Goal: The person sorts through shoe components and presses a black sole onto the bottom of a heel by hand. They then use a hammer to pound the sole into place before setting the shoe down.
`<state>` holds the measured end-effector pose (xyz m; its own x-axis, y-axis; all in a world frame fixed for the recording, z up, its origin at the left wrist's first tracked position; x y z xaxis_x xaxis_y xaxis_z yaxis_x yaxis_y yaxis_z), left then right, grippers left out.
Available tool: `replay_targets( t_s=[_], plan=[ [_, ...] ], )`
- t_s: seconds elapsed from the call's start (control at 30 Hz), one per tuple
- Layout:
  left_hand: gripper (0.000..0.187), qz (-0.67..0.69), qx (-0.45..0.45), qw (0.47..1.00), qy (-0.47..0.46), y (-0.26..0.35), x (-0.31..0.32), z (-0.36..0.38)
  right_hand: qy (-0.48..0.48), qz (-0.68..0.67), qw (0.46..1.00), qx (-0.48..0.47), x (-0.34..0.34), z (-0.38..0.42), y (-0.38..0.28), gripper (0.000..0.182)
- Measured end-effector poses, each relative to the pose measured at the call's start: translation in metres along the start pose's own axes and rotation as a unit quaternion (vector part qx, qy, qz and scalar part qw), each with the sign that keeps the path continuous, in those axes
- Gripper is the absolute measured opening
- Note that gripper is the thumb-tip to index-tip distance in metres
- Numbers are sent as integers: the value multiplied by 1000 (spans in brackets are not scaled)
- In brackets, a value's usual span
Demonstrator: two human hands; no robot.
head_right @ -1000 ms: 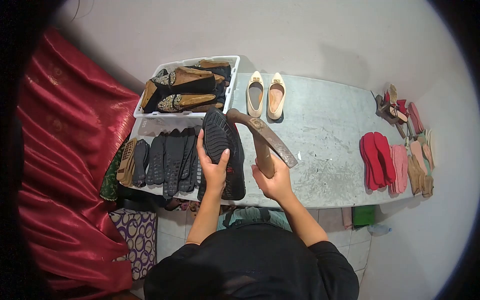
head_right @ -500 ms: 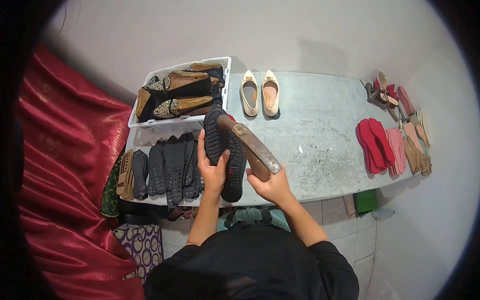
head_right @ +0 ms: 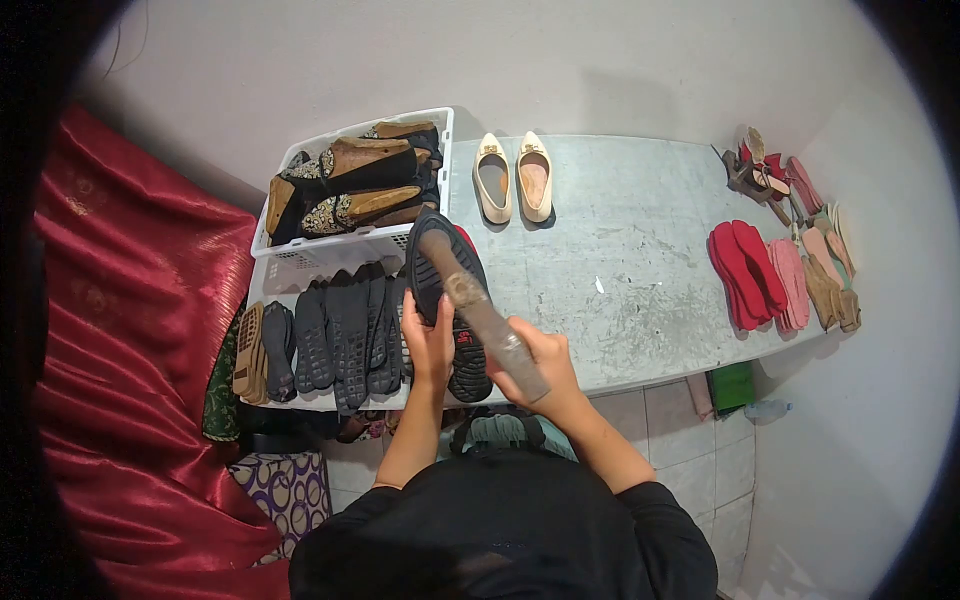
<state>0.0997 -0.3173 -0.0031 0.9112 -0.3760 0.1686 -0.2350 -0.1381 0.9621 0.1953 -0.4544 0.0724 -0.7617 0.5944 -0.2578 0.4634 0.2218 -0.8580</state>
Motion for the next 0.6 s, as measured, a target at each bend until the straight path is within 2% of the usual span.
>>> replay_targets(
  t_s=[0.1, 0.17, 0.23, 0.3, 0.33, 0.43, 0.5, 0.57, 0.6],
  plan=[
    [25, 10, 27, 999, -19, 10, 3, 3, -52, -35, 993, 97, 13, 1, 13, 27],
    [24, 48, 5, 999, -15, 2, 2, 3, -59, -30, 992, 105, 12, 2, 14, 27],
    [26, -21, 77, 997, 0, 15, -2, 4, -67, -26, 991, 110, 13, 1, 13, 27],
    [26, -43, 38, 998, 18, 8, -7, 5, -65, -49, 993, 85, 16, 4, 3, 26],
    [27, -9, 38, 999, 6, 8, -7, 5, -77, -26, 989, 126, 20, 7, 14, 26],
    [27, 57, 53, 997, -7, 10, -5, 3, -68, -35, 990, 120, 15, 4, 9, 24],
    [28, -20, 48, 998, 33, 10, -13, 1, -57, -51, 993, 87, 12, 6, 5, 24],
    [30, -30, 41, 998, 33, 16, -14, 3, -54, -25, 996, 68, 11, 10, 1, 24],
    [30, -19, 46, 998, 27, 24, -11, 4, -59, -13, 989, 134, 14, 14, 20, 25]
  ],
)
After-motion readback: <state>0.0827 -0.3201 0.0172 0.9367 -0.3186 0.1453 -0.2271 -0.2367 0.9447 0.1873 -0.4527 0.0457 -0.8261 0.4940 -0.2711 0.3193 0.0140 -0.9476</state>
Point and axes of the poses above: each hand's wrist, its own z-axis away from the middle knuckle, its own x-axis out of the palm, y = z × x, the point moved 10 cm from there along -z, towards the middle knuckle, and after that the axes turned 6 degrees about -z, right-handed, at the moved point
